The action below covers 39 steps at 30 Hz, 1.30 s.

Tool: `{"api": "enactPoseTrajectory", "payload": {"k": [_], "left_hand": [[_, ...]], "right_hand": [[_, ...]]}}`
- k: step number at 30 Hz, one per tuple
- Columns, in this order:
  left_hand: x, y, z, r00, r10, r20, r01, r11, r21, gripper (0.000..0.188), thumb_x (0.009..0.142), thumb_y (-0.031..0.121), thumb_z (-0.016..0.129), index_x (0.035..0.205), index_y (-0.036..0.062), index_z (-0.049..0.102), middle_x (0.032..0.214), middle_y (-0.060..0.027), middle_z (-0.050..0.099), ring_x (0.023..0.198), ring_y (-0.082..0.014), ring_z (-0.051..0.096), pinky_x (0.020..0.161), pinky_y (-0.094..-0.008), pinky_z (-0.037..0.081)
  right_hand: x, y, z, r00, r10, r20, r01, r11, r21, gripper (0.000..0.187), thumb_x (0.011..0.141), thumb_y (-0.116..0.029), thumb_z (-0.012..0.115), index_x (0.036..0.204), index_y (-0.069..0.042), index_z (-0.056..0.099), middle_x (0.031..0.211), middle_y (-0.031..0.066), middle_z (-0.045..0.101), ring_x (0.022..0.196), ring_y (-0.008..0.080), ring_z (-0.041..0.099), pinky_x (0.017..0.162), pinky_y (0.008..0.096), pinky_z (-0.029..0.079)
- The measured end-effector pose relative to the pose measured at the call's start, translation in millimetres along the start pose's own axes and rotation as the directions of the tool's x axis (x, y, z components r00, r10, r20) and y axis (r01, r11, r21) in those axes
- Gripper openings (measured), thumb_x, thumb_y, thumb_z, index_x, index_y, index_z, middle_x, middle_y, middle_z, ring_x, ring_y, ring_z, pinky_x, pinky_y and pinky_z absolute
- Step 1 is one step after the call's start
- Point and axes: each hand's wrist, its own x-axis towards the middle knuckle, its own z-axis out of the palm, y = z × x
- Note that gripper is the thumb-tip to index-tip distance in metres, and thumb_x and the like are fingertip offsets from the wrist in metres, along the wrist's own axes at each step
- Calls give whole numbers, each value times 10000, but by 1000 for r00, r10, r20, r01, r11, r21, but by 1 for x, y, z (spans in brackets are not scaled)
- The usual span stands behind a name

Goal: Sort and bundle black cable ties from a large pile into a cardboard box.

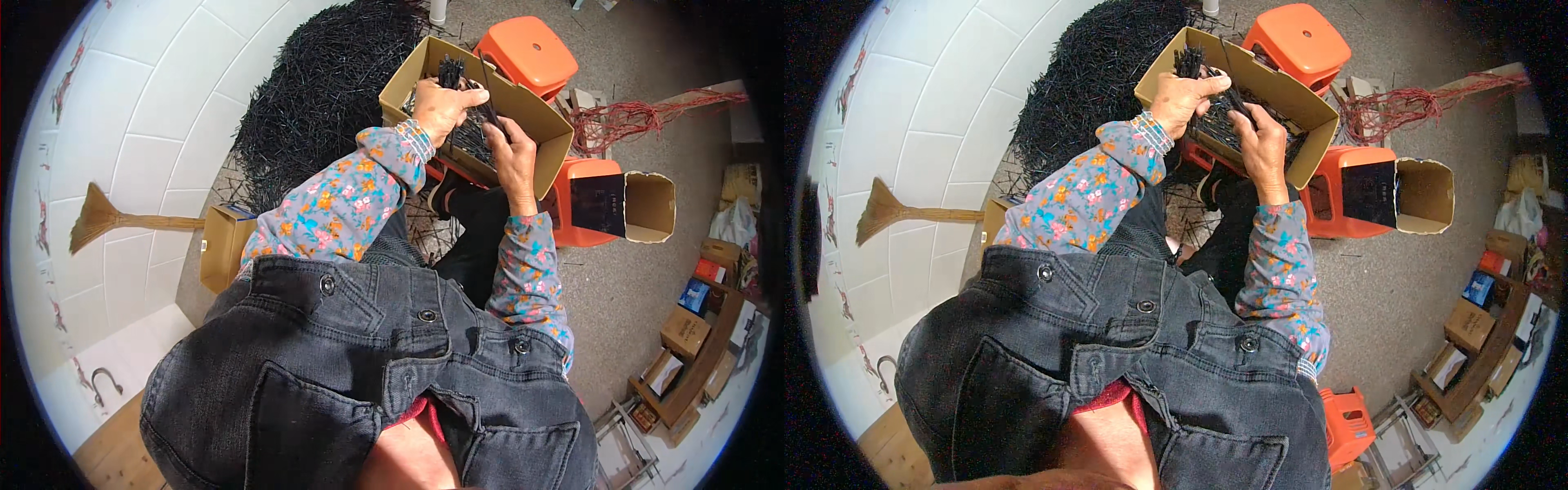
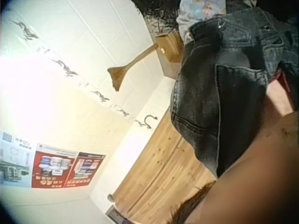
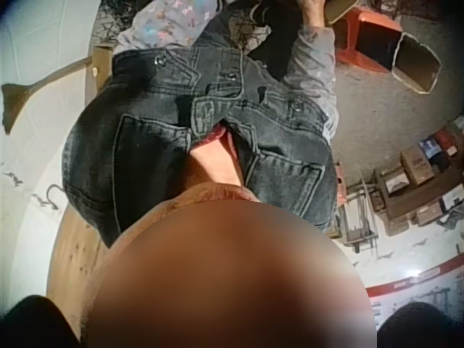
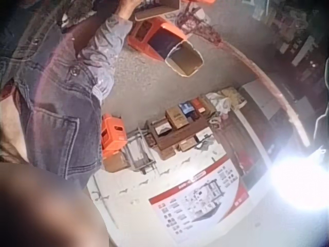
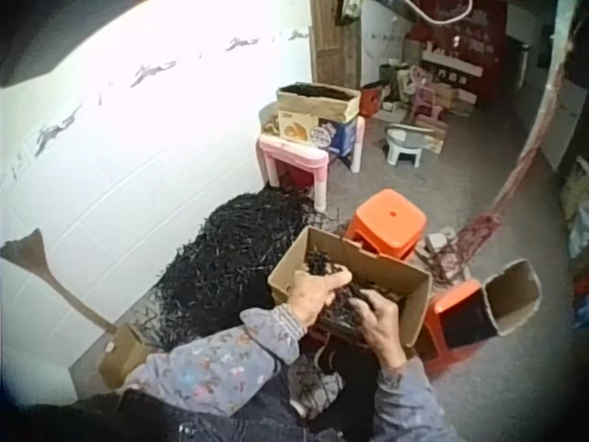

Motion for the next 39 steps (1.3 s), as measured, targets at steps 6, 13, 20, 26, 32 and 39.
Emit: {"api": "enactPoseTrajectory", "payload": {"k": [6, 13, 20, 26, 32, 39], "left_hand": [[-3, 0, 3, 985, 166, -51, -161, 982, 95, 176, 700, 121, 761, 677, 70, 594, 601, 30, 559, 427, -36, 435, 375, -188, 323], [-11, 4, 5, 984, 157, -78, -151, 985, 81, 208, 706, 162, 763, 664, 69, 582, 558, 36, 525, 409, -43, 420, 369, -202, 321], [-3, 5, -10, 988, -12, -157, 0, 997, -73, 237, 754, 208, 731, 791, 5, 616, 594, 20, 516, 442, -55, 393, 390, -214, 333], [-3, 2, -24, 991, -38, -128, 39, 999, 7, 238, 792, 199, 691, 881, -11, 623, 618, 17, 527, 462, -61, 402, 418, -223, 367], [-10, 4, -21, 986, -134, -98, 140, 988, 62, 251, 843, 241, 628, 913, 0, 620, 559, 30, 470, 449, -87, 431, 457, -268, 420], [-17, 3, -10, 984, -178, 21, 178, 984, -26, 246, 844, 254, 622, 928, 24, 607, 511, 57, 388, 441, -89, 431, 470, -273, 413]], "right_hand": [[-1, -5, -1, 996, 85, 2, -84, 985, 148, 204, 832, -139, 599, 956, 20, 629, 682, 24, 604, 618, 79, 525, 572, 248, 433], [0, -4, -5, 990, 128, 66, -141, 959, 247, 201, 851, -155, 591, 925, 29, 627, 667, 1, 580, 576, 52, 479, 525, 204, 386], [4, -2, -18, 959, 261, 110, -278, 798, 535, 211, 886, -201, 555, 903, 3, 604, 650, -20, 533, 516, 51, 432, 444, 199, 339], [5, 6, -22, 958, 245, 147, -270, 609, 746, 230, 910, -234, 523, 954, -12, 558, 650, -13, 490, 501, 73, 422, 416, 208, 322], [6, 7, -25, 956, 214, 201, -280, 460, 842, 245, 921, -254, 505, 964, -15, 536, 646, -4, 462, 494, 81, 399, 409, 215, 311], [8, 14, -29, 940, 98, 326, -340, 257, 905, 244, 926, -264, 493, 948, -24, 532, 651, -3, 453, 502, 83, 390, 407, 217, 306]]}}
